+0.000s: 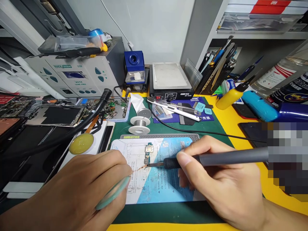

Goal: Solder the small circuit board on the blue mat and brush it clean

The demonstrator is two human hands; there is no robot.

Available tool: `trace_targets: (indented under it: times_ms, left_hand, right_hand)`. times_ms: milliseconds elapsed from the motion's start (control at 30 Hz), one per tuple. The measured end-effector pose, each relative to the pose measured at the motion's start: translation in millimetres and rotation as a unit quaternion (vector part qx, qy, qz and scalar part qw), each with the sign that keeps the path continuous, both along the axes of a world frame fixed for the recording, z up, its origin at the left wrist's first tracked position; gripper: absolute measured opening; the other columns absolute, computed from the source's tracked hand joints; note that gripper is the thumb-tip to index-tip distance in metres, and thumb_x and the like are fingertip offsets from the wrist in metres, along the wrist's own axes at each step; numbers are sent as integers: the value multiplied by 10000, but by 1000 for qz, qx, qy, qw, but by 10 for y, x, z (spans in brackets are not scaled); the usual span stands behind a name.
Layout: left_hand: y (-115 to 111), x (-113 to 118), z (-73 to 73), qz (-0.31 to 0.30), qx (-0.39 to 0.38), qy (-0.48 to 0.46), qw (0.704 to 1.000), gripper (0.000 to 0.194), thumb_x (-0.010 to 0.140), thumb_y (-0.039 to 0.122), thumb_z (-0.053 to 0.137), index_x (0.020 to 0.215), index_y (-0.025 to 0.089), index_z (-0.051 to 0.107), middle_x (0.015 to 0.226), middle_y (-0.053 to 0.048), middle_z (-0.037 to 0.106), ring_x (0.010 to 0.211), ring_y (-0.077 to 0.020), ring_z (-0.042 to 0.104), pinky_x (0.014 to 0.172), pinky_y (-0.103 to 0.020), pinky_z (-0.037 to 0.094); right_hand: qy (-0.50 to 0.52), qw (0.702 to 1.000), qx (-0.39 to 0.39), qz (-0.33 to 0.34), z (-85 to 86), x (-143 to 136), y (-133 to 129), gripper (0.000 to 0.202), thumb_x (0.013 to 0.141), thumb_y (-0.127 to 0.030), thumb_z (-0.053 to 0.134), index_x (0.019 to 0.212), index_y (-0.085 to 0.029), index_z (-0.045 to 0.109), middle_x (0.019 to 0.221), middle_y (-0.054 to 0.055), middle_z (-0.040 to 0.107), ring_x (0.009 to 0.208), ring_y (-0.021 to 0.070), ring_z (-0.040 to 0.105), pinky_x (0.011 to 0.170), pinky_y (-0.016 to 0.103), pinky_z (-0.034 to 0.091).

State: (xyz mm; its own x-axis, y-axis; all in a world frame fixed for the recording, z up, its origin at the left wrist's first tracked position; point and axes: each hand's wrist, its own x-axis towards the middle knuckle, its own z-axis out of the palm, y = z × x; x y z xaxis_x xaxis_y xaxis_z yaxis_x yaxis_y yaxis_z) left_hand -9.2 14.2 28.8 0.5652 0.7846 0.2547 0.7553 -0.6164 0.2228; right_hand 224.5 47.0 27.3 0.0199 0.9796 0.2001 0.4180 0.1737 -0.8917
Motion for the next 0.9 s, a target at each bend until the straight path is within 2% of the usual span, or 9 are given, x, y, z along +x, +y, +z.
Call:
trace_targets:
  times_ms: [133, 200, 333, 433, 600, 767, 900]
  left_hand:
    - [-15, -28, -3, 5, 1, -2, 1000, 141, 878, 154, 472, 818, 215, 585, 788, -8, 581, 667, -190, 544, 504, -355, 369]
    - [-33, -41, -3, 11, 12, -9, 1000, 128, 876, 150, 483, 875, 209, 596, 810, -7, 589, 690, -188, 553, 522, -353, 378]
    - [-57, -66, -8, 41, 4, -37, 998, 150, 852, 143, 543, 975, 218, 585, 796, 25, 574, 651, -158, 533, 546, -343, 382]
    - [-68, -79, -6, 61, -15, -49, 997, 135, 823, 147, 581, 926, 233, 577, 752, 41, 546, 638, -156, 527, 551, -345, 373]
    - [-56, -84, 17, 83, -29, -33, 996, 93, 822, 155, 557, 858, 237, 582, 756, 33, 556, 624, -162, 529, 551, -347, 376]
    - [0, -64, -17, 102, 45, 0, 994, 122, 868, 168, 516, 886, 219, 625, 767, 5, 604, 625, -185, 580, 534, -354, 372]
    - [-7, -3, -32, 113, 94, -7, 989, 102, 902, 235, 558, 921, 186, 645, 744, -6, 644, 617, -204, 633, 526, -357, 381]
  right_hand:
    - [31, 999, -24, -9, 7, 13, 4, 220, 763, -412, 761, 591, -305, 678, 432, -32, 613, 306, 137, 518, 308, 222, 450]
    - [68, 996, -58, -9, -3, 67, 41, 229, 760, -430, 773, 612, -286, 674, 441, -21, 621, 298, 161, 546, 296, 241, 450]
    - [167, 975, -135, 52, -39, 177, 169, 232, 758, -420, 783, 645, -256, 666, 442, 8, 614, 297, 241, 583, 261, 305, 451]
    - [223, 958, -170, 54, -42, 179, 244, 208, 772, -372, 774, 651, -243, 665, 451, 14, 612, 291, 235, 581, 244, 290, 440]
    - [254, 951, -174, 33, 10, 134, 299, 212, 733, -374, 791, 651, -231, 657, 437, 10, 607, 267, 205, 550, 250, 264, 428]
    - [270, 945, -184, 26, 35, 144, 353, 229, 727, -353, 791, 646, -211, 632, 449, 2, 612, 275, 163, 535, 267, 221, 409]
    - [285, 941, -184, 17, 44, 121, 385, 237, 694, -349, 809, 672, -197, 629, 440, 2, 607, 268, 151, 518, 256, 205, 389]
